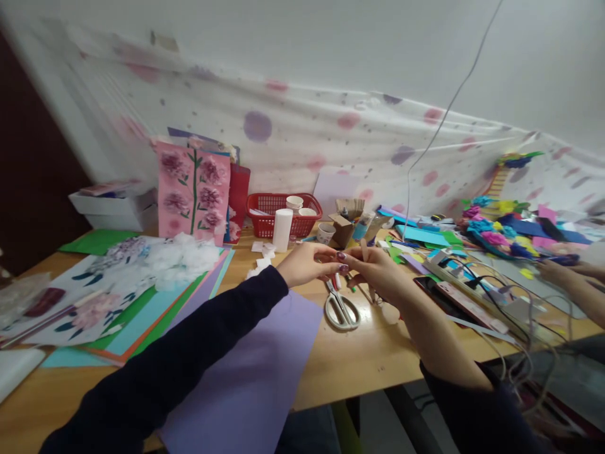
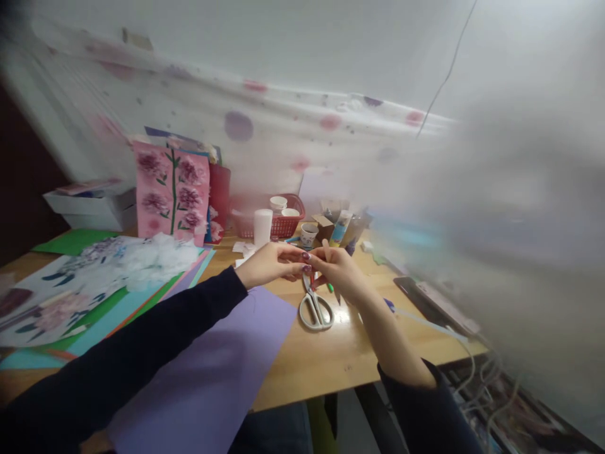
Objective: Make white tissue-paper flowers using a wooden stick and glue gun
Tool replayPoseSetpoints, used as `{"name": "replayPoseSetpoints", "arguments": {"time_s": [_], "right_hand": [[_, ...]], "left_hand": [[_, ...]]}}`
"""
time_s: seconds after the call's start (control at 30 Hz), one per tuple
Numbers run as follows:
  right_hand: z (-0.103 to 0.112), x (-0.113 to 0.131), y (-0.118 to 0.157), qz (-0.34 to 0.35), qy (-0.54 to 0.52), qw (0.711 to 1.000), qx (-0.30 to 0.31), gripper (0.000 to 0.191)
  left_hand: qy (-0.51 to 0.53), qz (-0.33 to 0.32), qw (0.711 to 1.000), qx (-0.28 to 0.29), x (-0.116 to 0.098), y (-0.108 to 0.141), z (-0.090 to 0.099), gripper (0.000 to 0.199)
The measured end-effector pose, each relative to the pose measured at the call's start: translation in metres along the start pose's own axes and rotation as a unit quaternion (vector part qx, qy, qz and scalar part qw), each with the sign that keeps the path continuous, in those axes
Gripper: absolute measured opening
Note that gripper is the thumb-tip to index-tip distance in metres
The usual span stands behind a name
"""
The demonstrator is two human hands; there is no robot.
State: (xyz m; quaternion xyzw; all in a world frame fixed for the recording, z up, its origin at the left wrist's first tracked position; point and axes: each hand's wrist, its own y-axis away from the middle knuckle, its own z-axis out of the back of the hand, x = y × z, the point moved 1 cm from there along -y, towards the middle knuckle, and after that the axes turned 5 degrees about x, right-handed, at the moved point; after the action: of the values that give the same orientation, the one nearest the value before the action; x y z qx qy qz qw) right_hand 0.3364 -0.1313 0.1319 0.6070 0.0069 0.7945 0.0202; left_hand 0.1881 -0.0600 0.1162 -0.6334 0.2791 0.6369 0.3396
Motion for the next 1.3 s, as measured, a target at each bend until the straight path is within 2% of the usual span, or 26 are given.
{"name": "replayPoseSetpoints", "arguments": {"time_s": [0.1,0.17,0.23,0.33,0.5,0.6,0.73,0.83,0.93,1.07,1.17,1.3], "right_hand": [[-0.002,-0.004,0.002,-0.003,-0.057,0.998,0.029,0.030],[0.002,-0.008,0.006,-0.020,-0.100,0.994,0.044,0.028],[0.010,-0.010,0.010,-0.033,-0.119,0.992,0.032,0.026],[0.025,-0.010,0.018,-0.033,-0.140,0.990,-0.010,0.022],[0.039,-0.016,0.027,-0.025,-0.205,0.978,-0.012,0.027],[0.039,-0.021,0.030,-0.016,-0.224,0.974,-0.004,0.029],[0.034,-0.024,0.032,-0.019,-0.252,0.967,0.022,0.028],[0.028,-0.025,0.031,-0.027,-0.264,0.963,0.052,0.028],[0.022,-0.028,0.029,-0.019,-0.274,0.958,0.084,0.027],[0.022,-0.035,0.028,-0.009,-0.308,0.946,0.101,0.029],[0.025,-0.039,0.029,-0.016,-0.331,0.937,0.108,0.030],[0.027,-0.044,0.031,-0.016,-0.355,0.927,0.124,0.035]], "left_hand": [[0.021,0.022,0.999,0.020,0.004,-0.008,-0.001,0.007],[0.022,0.041,0.999,0.026,0.010,-0.009,0.007,0.013],[0.023,0.064,0.997,0.025,0.015,-0.009,0.019,0.019],[0.006,0.087,0.996,-0.011,0.018,-0.005,0.039,0.021],[-0.033,0.089,0.992,-0.081,0.016,-0.005,0.057,0.018],[-0.006,0.082,0.994,-0.075,0.017,-0.013,0.053,0.018],[0.035,0.042,0.998,0.001,0.017,-0.023,0.037,0.012],[0.006,0.007,0.998,0.058,0.010,-0.025,0.018,0.013],[-0.034,0.003,0.995,0.096,0.003,-0.022,0.000,0.016],[-0.054,0.020,0.996,0.072,0.000,-0.020,-0.005,0.010],[-0.045,0.047,0.997,0.042,0.003,-0.020,0.007,0.007],[-0.064,0.085,0.994,-0.038,0.009,-0.024,0.032,0.006]]}}
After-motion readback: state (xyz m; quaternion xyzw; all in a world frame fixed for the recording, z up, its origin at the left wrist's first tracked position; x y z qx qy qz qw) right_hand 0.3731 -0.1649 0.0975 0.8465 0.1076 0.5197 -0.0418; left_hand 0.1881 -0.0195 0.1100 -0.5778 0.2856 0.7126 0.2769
